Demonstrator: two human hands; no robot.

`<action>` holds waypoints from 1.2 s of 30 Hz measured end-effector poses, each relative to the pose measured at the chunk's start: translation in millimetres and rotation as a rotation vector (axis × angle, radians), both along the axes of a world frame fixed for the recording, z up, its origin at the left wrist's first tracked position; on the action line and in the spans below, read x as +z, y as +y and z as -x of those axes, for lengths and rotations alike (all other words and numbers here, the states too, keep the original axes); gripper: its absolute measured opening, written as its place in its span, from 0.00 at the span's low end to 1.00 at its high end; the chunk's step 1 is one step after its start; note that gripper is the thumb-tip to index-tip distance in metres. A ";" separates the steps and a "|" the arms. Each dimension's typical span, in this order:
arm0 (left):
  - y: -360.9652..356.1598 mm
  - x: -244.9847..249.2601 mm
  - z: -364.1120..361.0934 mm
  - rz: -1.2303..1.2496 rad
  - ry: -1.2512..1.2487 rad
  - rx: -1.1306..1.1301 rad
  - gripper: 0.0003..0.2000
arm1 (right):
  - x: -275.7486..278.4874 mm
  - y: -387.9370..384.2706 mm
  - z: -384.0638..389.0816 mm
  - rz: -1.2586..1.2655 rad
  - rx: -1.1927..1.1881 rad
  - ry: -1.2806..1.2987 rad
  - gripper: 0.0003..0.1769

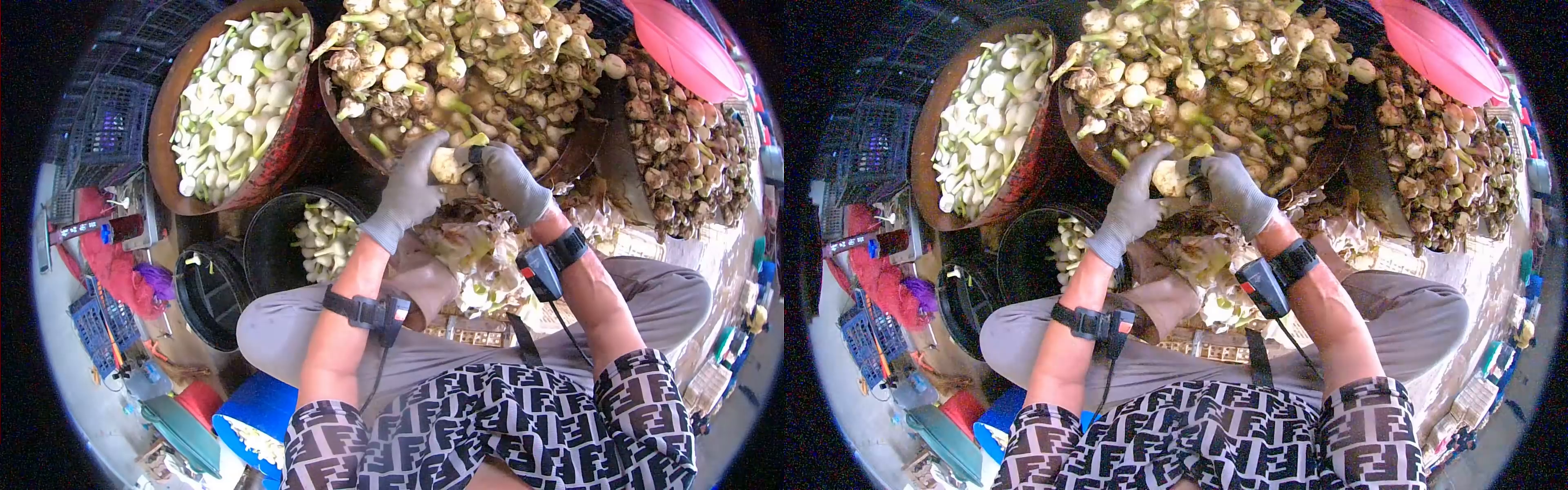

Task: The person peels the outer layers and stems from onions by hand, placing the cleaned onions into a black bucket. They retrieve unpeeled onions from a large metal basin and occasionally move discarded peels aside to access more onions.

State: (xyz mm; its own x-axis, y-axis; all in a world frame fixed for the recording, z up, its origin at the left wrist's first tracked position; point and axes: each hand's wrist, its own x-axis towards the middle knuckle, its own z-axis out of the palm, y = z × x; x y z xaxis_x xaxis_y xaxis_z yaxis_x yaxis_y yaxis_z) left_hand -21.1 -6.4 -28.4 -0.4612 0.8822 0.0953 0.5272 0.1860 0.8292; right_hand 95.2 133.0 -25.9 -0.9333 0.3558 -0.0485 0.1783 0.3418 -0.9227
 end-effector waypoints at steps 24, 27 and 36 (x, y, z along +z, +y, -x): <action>10.6 -19.1 -2.4 -0.131 -0.343 0.210 0.22 | -15.5 -8.8 -4.6 0.259 -0.318 -0.036 0.17; 6.0 5.1 -2.6 0.016 -0.884 0.406 0.24 | 8.8 -13.9 -9.3 0.726 -0.248 -0.033 0.14; 3.5 -15.2 15.6 -0.186 -0.468 0.493 0.21 | 24.3 -19.2 -27.3 0.529 -0.215 0.076 0.07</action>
State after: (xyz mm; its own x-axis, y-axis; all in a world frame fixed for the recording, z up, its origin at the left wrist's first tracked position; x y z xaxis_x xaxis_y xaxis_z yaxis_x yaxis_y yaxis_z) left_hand -36.7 -3.0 -43.6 -0.8325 0.5480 -0.0813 -0.0016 0.1443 0.9895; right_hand 122.5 113.8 -1.7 -0.8507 0.4831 -0.2072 0.1195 -0.2062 -0.9712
